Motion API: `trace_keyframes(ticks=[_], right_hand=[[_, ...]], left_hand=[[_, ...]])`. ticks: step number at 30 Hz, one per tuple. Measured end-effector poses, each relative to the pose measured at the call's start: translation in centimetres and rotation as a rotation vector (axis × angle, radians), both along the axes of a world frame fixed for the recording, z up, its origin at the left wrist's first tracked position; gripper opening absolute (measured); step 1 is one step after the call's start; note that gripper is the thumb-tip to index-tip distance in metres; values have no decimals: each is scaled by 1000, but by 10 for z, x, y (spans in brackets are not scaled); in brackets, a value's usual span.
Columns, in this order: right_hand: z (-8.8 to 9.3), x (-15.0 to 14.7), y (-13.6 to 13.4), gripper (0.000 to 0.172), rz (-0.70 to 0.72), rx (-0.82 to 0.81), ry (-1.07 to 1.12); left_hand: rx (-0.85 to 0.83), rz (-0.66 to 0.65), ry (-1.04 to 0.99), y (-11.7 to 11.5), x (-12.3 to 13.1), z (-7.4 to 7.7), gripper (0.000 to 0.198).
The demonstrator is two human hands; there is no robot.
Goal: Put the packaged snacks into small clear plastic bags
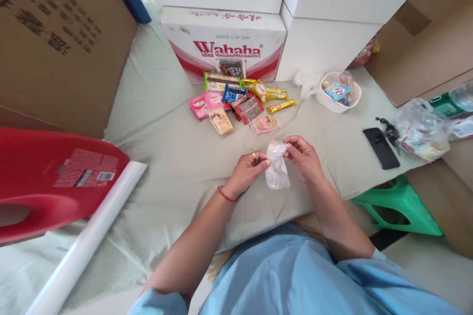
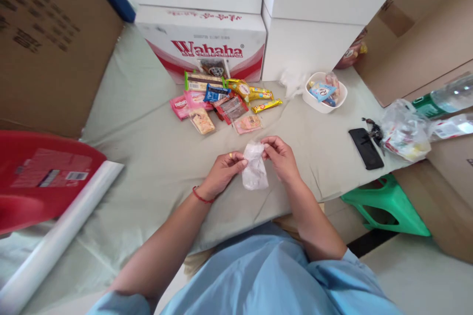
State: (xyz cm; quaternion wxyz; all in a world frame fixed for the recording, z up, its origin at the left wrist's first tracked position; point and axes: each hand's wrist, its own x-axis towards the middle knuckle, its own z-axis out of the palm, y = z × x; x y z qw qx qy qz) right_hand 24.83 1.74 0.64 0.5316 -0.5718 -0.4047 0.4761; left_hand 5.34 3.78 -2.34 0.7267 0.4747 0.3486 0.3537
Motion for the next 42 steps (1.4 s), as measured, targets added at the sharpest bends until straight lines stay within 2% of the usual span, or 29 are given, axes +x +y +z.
trace_keyframes(ticks=[2, 4, 5, 7, 10, 15, 23, 27, 30, 34, 39, 42], right_hand=[[-1, -2, -2, 30, -156, 29, -74], [-1, -8, -7, 31, -217, 51, -188], [0, -13, -10, 33, -175, 57, -241], [-1, -23, -17, 33, -4, 76, -317], [-6, -36, -22, 23, 164, 116, -379], [-18, -31, -19, 11, 165, 60, -321], [-12, -15, -19, 30, 114, -54, -93], [-12, -17, -15, 42, 45, -87, -147], [-11, -17, -11, 45, 68, -84, -224], [-11, -17, -6, 48, 55, -134, -193], [-12, -17, -4, 36, 133, -110, -198], [-15, -13, -5, 34, 95, -104, -155]], left_hand=[[-5, 78, 18, 0, 2, -4, 42], [5, 168, 37, 1, 4, -8, 42], [14, 200, 46, 1, 5, -10, 43], [38, 241, 56, 2, 6, -12, 42], [63, 283, 72, 4, 6, -11, 41], [79, 238, 101, 5, 3, -6, 40], [96, 201, 138, 4, 4, -4, 35], [135, 182, 151, 3, 3, -5, 36], [174, 178, 151, 2, 3, -5, 37], [197, 195, 146, 0, 3, -5, 36], [216, 180, 128, -3, 5, -7, 30], [191, 207, 100, -2, 5, -8, 27]])
